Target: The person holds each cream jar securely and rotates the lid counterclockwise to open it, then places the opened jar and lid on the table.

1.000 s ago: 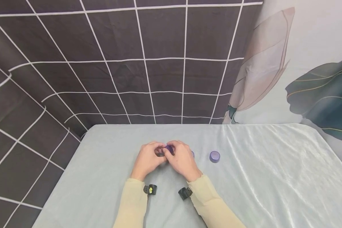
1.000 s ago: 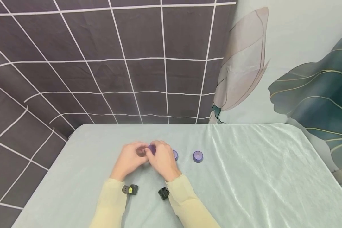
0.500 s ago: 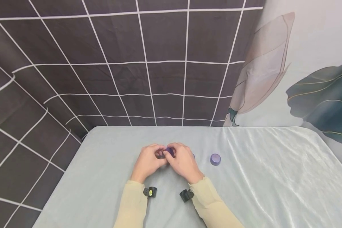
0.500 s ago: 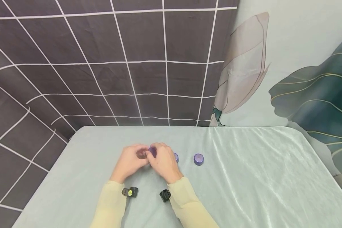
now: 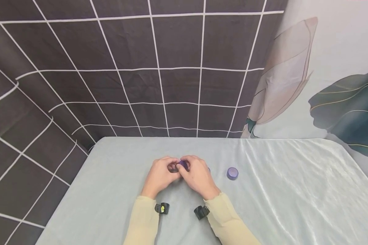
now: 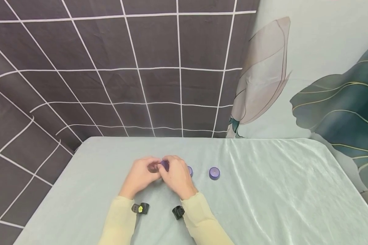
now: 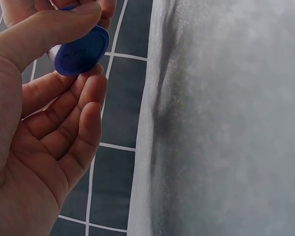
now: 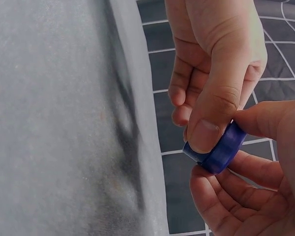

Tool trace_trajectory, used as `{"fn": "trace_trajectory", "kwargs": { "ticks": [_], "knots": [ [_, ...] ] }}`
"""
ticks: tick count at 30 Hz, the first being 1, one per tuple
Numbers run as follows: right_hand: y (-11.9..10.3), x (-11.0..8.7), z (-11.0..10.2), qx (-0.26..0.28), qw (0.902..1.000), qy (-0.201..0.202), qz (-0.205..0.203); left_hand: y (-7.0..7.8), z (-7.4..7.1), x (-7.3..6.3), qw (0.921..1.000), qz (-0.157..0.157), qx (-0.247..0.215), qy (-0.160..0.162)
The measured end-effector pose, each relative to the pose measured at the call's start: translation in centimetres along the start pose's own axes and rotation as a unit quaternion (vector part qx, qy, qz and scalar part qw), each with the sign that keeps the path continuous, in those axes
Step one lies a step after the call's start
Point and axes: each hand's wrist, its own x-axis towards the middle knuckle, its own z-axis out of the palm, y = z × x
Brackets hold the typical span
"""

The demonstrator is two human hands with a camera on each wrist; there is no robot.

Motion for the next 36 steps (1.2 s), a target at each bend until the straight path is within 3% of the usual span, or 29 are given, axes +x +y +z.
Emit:
{"fn": "trace_trajectory", "kwargs": {
  "ticks": [22, 36],
  "knots": [
    [0.03, 0.06, -0.28, -0.009, 0.9994, -0.013, -0.032, -0.16, -0.06, -0.04, 0.9998, 0.004, 0.013, -0.014],
    [0.27, -0.01, -0.28, 0.011, 0.9997, 0.004, -0.020, -0.04, 0.22, -0.04, 0.9997, 0.003, 0.021, -0.011]
  ]
}}
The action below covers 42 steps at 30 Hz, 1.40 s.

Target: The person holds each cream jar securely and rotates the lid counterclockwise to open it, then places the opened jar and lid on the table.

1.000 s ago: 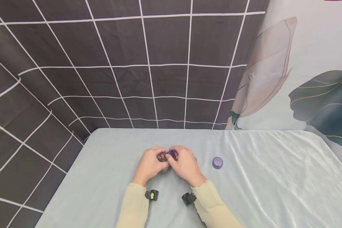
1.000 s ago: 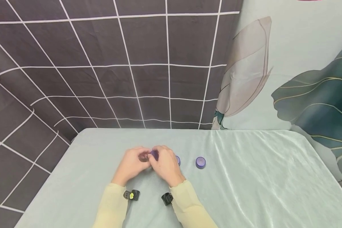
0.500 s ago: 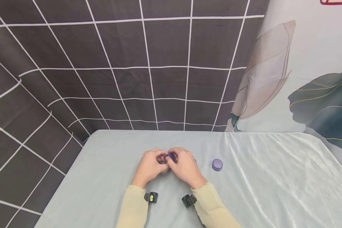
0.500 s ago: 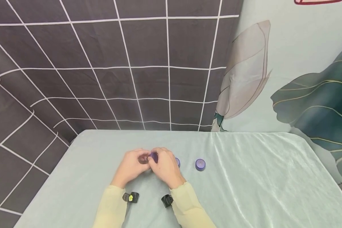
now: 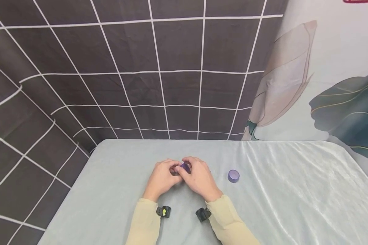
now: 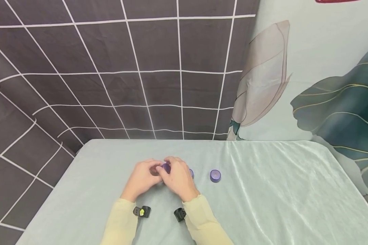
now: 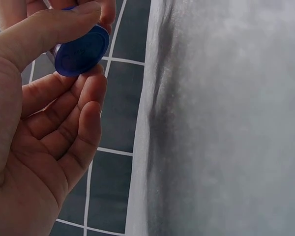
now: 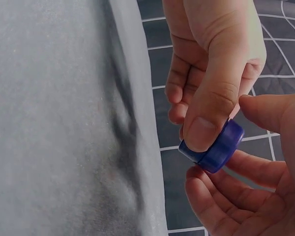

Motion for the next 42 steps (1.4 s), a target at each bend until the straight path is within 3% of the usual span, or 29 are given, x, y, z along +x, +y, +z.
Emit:
{"fn": "trace_trajectory", "kwargs": {
  "ticks": [42],
  "knots": [
    [-0.68, -0.23, 0.92, -0.026, 0.9960, 0.043, 0.074, 0.14, -0.21, 0.13, 0.9998, -0.015, 0.008, 0.005]
  ]
}}
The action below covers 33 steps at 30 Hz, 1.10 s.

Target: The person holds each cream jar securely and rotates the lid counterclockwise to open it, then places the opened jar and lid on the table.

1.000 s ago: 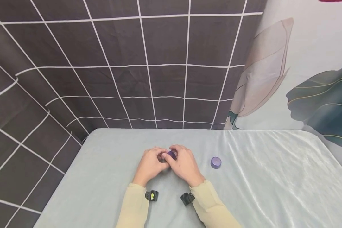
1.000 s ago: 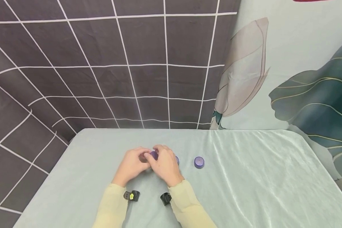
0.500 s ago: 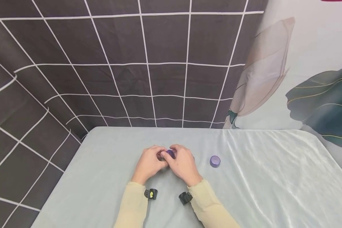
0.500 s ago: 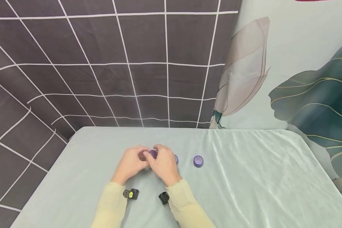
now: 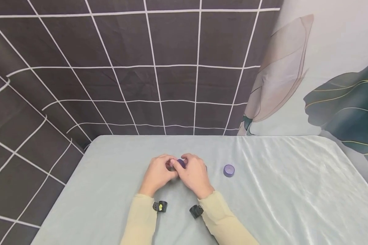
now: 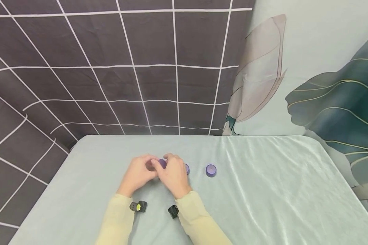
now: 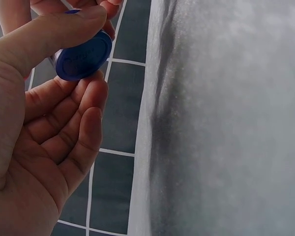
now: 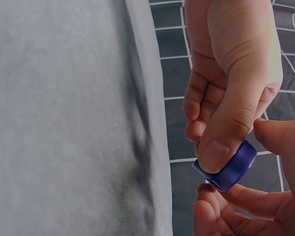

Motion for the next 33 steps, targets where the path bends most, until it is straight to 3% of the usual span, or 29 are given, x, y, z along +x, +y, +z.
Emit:
{"fn": "trace_trajectory", "kwargs": {
  "ticks": [9, 33],
  "knots": [
    [0.29, 0.01, 0.34, -0.003, 0.9998, 0.002, -0.020, 0.13, -0.10, -0.07, 0.9999, -0.011, -0.003, -0.004],
    [0.13, -0.03, 0.42, 0.007, 0.9997, -0.003, -0.023, 0.04, -0.09, -0.06, 0.9998, -0.012, -0.015, -0.003]
  ]
}}
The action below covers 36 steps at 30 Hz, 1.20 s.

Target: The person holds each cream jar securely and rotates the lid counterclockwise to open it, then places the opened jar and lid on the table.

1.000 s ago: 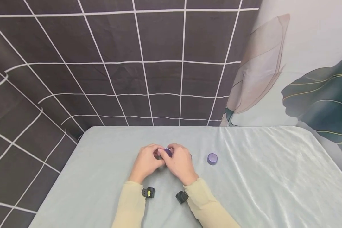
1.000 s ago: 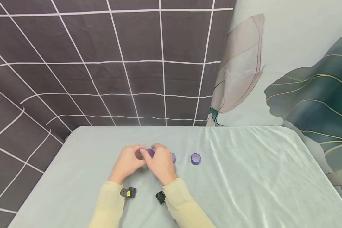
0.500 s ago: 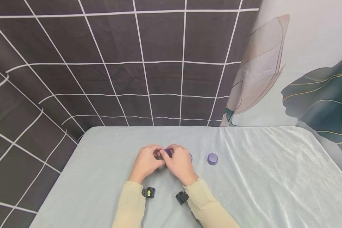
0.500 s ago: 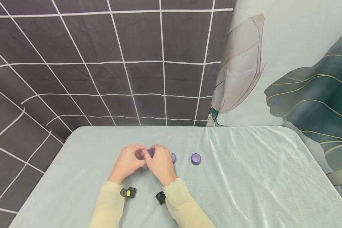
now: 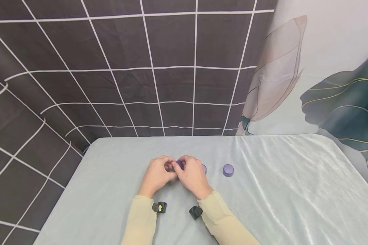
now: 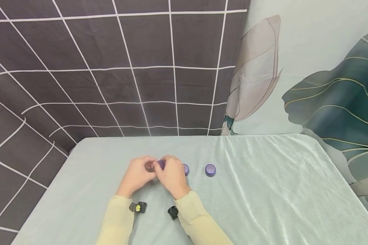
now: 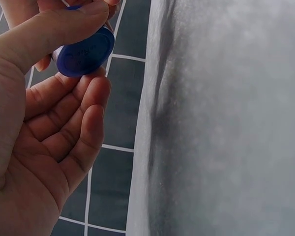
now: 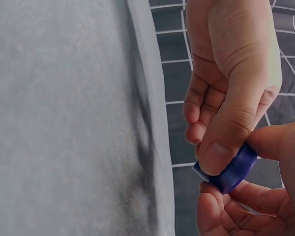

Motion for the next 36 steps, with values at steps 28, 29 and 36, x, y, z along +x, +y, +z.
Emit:
{"fn": "trace_trajectory", "kwargs": {
  "ticks": [28, 29, 36],
  "knots": [
    [-0.03, -0.06, -0.10, 0.011, 0.9998, -0.004, -0.017, -0.11, -0.28, -0.16, 1.0000, 0.002, -0.008, -0.003],
    [0.00, -0.06, -0.10, 0.011, 0.9998, -0.005, -0.018, -0.12, -0.27, -0.17, 1.0000, 0.004, -0.008, -0.003],
    [0.02, -0.16, -0.15, 0.011, 0.9997, -0.002, -0.024, -0.25, -0.24, -0.20, 0.9998, 0.011, -0.015, -0.002]
  ]
}}
